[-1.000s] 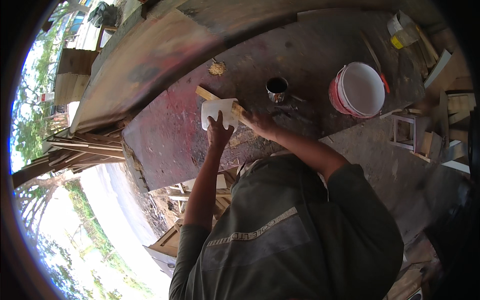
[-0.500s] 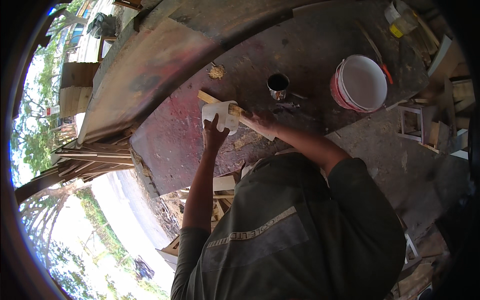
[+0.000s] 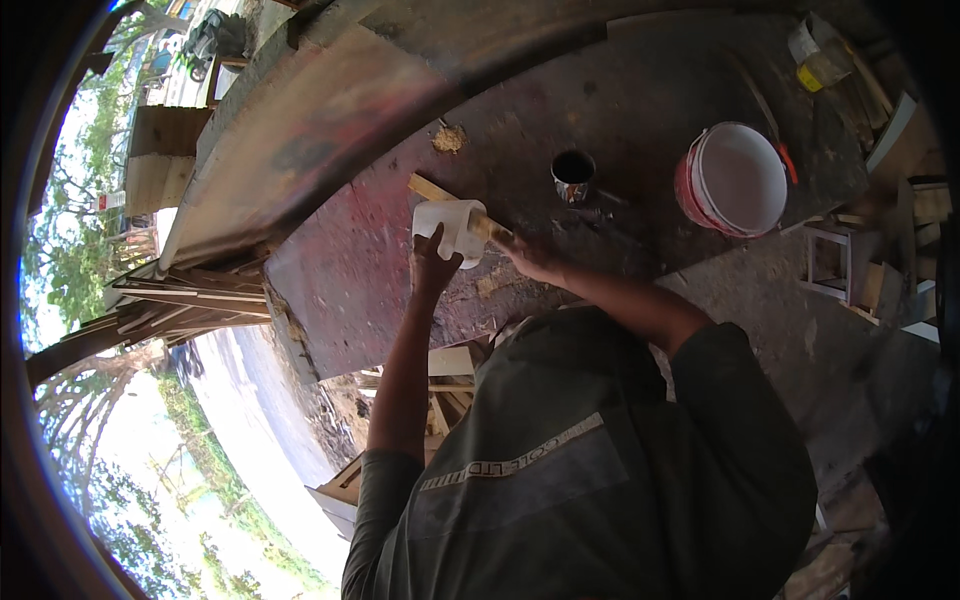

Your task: The person stirs a substance in a plastic container with a stick, then stirs a separate bucket of yellow liquid with a brush, and finally wipes the first container with a cloth.

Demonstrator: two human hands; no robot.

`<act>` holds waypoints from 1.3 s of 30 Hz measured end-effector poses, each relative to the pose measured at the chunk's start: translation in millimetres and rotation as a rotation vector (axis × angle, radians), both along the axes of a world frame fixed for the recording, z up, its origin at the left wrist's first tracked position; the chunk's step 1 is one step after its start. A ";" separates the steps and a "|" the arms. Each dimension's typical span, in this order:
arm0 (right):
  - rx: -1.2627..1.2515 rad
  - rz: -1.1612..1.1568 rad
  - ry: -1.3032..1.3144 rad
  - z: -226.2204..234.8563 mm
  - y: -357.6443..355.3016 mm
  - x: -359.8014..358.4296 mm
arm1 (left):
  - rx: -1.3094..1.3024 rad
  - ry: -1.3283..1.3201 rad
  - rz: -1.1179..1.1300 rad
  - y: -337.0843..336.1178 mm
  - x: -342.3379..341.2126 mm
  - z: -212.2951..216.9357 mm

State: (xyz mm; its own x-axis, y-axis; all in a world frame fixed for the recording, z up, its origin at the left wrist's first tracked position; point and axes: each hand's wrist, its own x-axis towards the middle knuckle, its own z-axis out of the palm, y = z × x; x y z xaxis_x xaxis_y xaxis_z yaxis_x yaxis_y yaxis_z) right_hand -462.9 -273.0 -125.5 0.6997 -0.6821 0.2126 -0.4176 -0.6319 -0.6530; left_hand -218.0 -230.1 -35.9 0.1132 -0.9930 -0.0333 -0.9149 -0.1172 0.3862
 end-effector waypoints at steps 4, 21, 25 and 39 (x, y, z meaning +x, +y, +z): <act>-0.047 0.199 0.140 6.2 7.8 -3.0 | -0.086 -0.051 -0.065 -1.5 -3.9 1.4; 0.225 0.059 0.187 27.7 -6.8 18.4 | 0.157 0.035 0.025 -7.7 6.0 29.7; 0.360 0.251 0.067 5.8 -2.9 24.6 | 0.234 0.000 0.016 -24.9 13.0 35.4; 0.227 0.167 0.281 51.7 -21.9 26.9 | 0.224 -0.007 0.043 -16.7 9.6 28.8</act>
State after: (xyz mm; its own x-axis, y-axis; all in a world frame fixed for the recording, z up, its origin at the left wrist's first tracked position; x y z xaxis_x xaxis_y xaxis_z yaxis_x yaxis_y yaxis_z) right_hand -436.1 -294.9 -73.8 0.8146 -0.5612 -0.1463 -0.5034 -0.5590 -0.6588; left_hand -208.5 -246.8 -7.1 0.1563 -0.9553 -0.2510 -0.9099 -0.2381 0.3397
